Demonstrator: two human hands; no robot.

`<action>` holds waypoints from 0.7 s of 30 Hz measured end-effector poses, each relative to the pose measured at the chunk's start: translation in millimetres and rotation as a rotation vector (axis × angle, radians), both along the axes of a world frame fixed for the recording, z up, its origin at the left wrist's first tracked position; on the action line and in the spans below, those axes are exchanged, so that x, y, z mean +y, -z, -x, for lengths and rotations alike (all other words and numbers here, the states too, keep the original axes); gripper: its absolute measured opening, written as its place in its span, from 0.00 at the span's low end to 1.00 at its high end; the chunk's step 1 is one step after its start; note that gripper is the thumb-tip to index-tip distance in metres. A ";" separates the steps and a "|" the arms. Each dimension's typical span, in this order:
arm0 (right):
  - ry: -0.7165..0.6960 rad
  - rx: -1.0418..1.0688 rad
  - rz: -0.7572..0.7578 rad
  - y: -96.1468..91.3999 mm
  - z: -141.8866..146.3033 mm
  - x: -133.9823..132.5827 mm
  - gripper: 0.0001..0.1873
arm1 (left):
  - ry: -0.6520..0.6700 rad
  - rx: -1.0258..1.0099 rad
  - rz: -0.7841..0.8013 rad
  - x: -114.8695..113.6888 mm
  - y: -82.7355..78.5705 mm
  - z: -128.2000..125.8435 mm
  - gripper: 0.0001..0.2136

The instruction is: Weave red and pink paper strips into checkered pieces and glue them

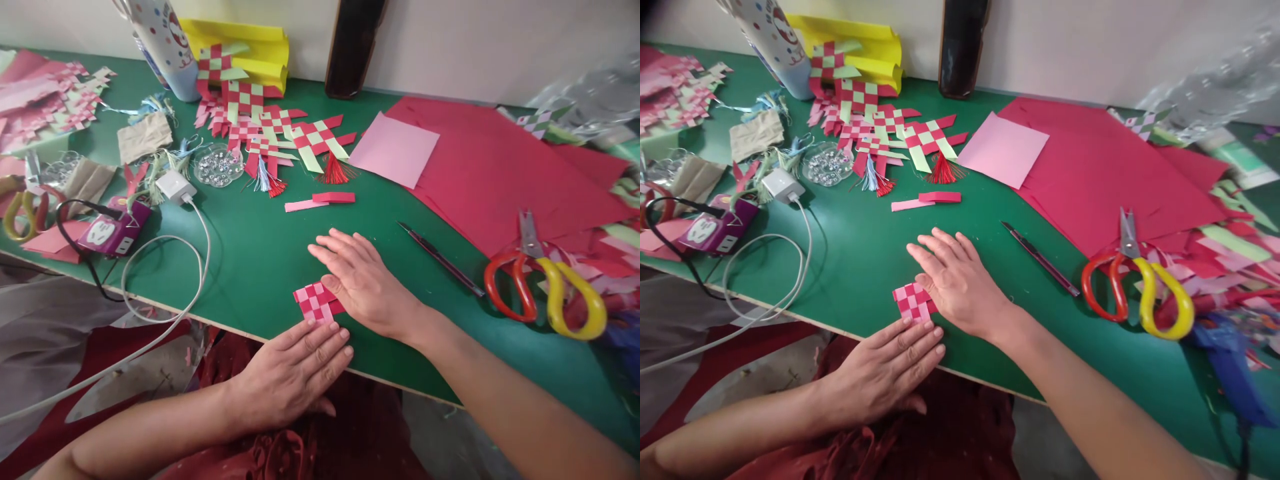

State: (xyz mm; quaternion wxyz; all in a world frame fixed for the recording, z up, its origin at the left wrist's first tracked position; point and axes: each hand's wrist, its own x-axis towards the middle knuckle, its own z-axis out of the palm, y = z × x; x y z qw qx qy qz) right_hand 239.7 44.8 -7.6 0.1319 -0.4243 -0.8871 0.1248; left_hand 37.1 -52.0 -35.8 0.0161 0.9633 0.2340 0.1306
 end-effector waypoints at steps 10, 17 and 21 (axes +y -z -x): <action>0.079 -0.042 0.018 1.1 -17.4 -29.2 0.28 | -0.005 0.028 -0.013 -0.9 2.0 1.1 0.29; 0.089 -0.065 0.036 1.9 -16.5 -27.5 0.30 | 0.002 0.051 -0.019 -0.7 1.2 1.9 0.28; 0.081 -0.047 0.047 0.7 -19.3 -27.8 0.30 | 0.006 0.058 -0.023 -0.8 2.0 2.3 0.29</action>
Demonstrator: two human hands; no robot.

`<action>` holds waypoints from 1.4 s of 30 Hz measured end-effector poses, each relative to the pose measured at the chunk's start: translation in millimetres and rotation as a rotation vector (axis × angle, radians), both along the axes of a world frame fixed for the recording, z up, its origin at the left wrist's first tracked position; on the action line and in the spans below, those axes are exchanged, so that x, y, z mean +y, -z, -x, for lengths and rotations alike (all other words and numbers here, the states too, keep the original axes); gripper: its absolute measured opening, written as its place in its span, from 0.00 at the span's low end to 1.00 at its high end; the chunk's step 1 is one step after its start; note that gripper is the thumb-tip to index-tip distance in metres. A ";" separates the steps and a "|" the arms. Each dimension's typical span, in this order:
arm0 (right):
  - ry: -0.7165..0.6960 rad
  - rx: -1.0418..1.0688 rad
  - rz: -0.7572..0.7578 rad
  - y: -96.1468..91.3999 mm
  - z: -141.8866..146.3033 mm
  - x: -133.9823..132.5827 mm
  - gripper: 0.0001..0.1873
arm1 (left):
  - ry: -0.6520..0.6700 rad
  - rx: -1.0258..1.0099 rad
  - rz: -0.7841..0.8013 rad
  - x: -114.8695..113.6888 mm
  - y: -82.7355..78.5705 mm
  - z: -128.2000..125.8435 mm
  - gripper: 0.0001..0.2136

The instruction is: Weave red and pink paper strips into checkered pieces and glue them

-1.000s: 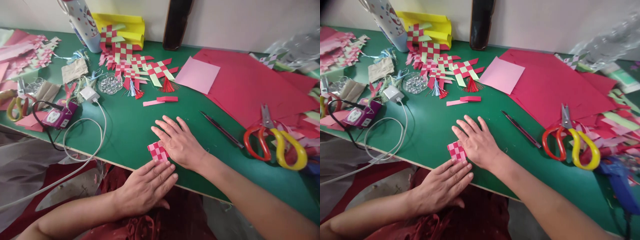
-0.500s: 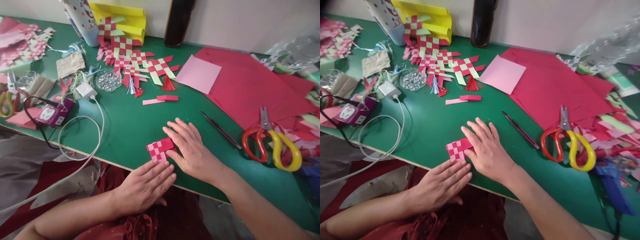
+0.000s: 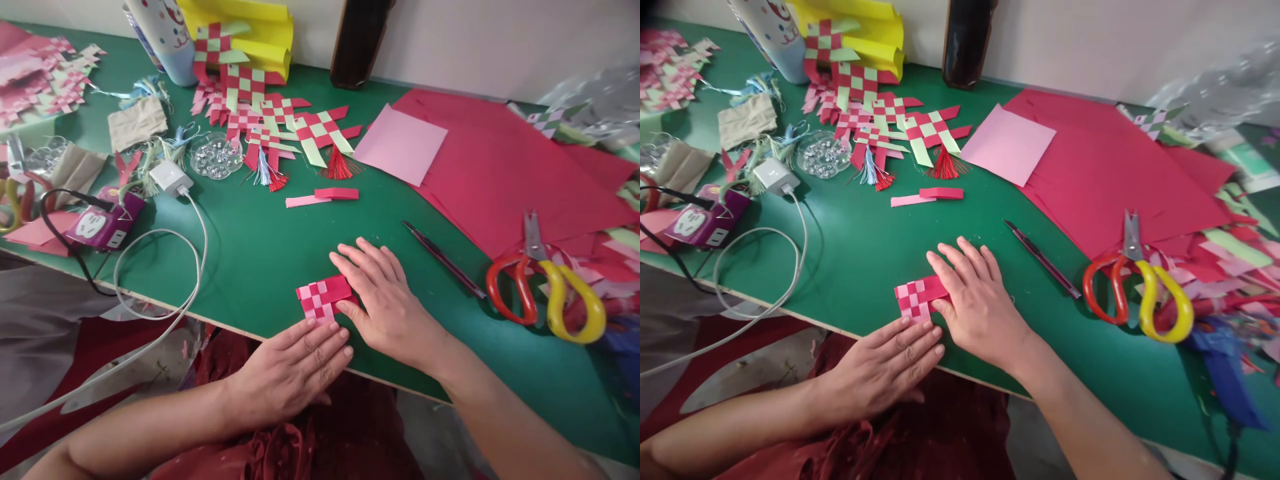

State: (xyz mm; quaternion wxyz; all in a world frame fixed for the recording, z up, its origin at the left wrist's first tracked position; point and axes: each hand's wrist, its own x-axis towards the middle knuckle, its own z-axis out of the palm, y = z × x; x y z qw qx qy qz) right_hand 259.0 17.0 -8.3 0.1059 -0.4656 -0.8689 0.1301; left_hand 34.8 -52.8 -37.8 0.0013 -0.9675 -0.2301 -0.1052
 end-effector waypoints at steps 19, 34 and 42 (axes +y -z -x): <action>0.062 0.034 -0.086 5.5 4.2 7.2 0.27 | 0.001 -0.025 0.024 0.4 1.7 -0.8 0.28; 0.043 0.181 -0.158 -4.8 -5.0 -26.4 0.12 | 0.172 -0.307 0.262 29.8 -32.3 27.7 0.15; -0.002 0.177 -0.155 -3.6 -11.8 -35.9 0.15 | -0.183 -0.288 0.097 33.6 -24.3 20.7 0.16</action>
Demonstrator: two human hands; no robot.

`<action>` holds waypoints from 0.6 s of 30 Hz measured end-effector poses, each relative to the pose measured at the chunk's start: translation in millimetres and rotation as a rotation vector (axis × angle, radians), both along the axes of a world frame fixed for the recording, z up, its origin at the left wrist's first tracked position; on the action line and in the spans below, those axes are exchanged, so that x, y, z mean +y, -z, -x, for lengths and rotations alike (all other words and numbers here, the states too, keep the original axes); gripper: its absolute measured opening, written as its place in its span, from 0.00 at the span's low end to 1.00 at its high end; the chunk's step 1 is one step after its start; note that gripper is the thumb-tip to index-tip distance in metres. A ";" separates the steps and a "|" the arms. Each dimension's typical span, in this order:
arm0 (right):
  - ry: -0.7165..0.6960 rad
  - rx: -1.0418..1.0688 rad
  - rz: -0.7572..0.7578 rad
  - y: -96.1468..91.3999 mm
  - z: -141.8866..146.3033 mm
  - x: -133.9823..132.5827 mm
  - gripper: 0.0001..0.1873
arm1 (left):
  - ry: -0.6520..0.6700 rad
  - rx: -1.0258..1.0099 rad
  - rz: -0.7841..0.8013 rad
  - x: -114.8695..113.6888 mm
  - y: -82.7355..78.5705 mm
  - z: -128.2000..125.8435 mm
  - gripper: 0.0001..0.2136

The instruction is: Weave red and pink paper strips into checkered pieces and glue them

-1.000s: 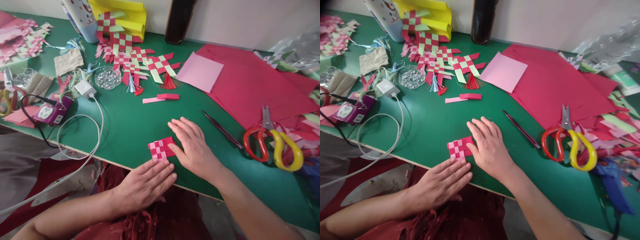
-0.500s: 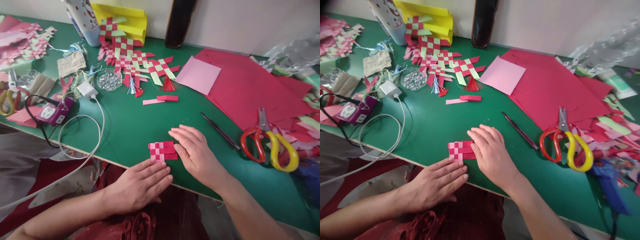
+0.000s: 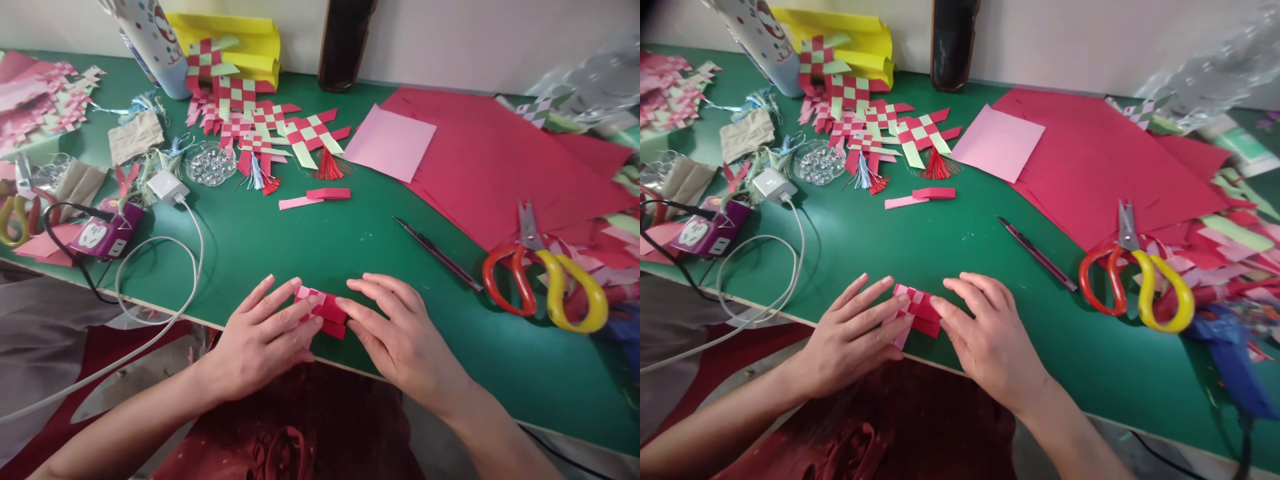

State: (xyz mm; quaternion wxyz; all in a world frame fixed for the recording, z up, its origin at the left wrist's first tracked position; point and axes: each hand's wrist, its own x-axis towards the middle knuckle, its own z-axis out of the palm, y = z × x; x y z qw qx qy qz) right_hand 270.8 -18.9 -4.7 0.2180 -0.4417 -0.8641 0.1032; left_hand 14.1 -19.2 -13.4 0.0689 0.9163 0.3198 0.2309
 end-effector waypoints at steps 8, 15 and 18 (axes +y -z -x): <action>-0.007 -0.064 -0.002 3.1 1.0 -0.3 0.13 | 0.072 0.176 0.015 1.4 9.6 0.2 0.21; -0.021 -0.036 -0.011 6.4 -5.7 0.3 0.14 | 0.075 0.206 0.029 1.1 8.7 0.1 0.23; -0.025 -0.018 -0.013 6.7 -6.5 0.9 0.13 | 0.070 0.214 0.039 0.9 9.2 0.2 0.24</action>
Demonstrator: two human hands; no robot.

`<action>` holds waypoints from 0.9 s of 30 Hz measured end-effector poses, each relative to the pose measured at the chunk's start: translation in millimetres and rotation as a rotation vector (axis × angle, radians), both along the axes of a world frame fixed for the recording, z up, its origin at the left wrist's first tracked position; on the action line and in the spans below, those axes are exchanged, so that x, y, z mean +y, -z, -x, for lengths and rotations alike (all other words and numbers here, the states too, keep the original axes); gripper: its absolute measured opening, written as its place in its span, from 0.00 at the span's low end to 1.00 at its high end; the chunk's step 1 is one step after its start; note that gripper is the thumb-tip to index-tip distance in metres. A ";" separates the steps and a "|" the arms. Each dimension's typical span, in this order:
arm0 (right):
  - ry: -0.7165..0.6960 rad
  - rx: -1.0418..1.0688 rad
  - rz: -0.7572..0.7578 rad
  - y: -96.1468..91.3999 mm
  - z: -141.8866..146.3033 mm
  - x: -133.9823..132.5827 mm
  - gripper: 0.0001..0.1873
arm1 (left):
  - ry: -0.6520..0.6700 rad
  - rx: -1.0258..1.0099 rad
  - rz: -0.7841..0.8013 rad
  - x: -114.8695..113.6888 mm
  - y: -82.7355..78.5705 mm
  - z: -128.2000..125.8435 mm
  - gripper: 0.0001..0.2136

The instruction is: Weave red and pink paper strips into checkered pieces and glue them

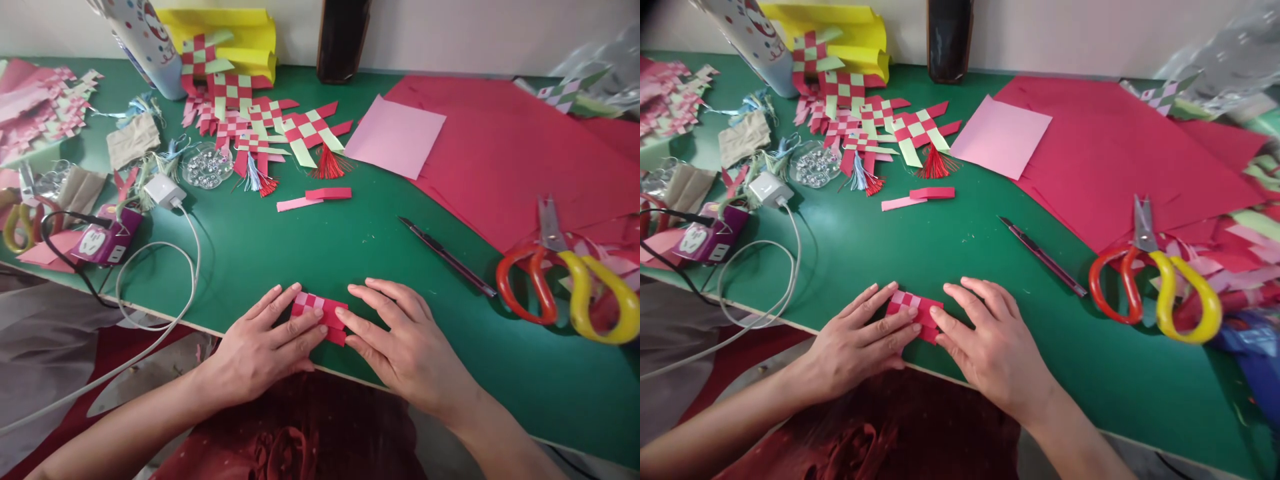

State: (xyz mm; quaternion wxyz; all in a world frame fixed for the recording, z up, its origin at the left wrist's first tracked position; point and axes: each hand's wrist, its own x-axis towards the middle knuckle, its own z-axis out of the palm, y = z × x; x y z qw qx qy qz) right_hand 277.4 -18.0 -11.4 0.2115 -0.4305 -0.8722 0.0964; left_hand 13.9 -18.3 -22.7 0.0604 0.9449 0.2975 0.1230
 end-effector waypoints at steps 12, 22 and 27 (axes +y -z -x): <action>-0.016 -0.036 -0.008 0.1 0.6 -1.1 0.16 | -0.076 0.025 -0.053 -6.1 0.5 -0.7 0.18; 0.005 -0.007 0.008 -0.2 -0.3 0.1 0.13 | -0.075 0.049 -0.060 -5.2 -0.3 -0.8 0.19; 0.021 0.044 -0.002 0.5 -0.2 0.7 0.16 | -0.087 0.042 -0.097 -6.6 2.1 -0.6 0.22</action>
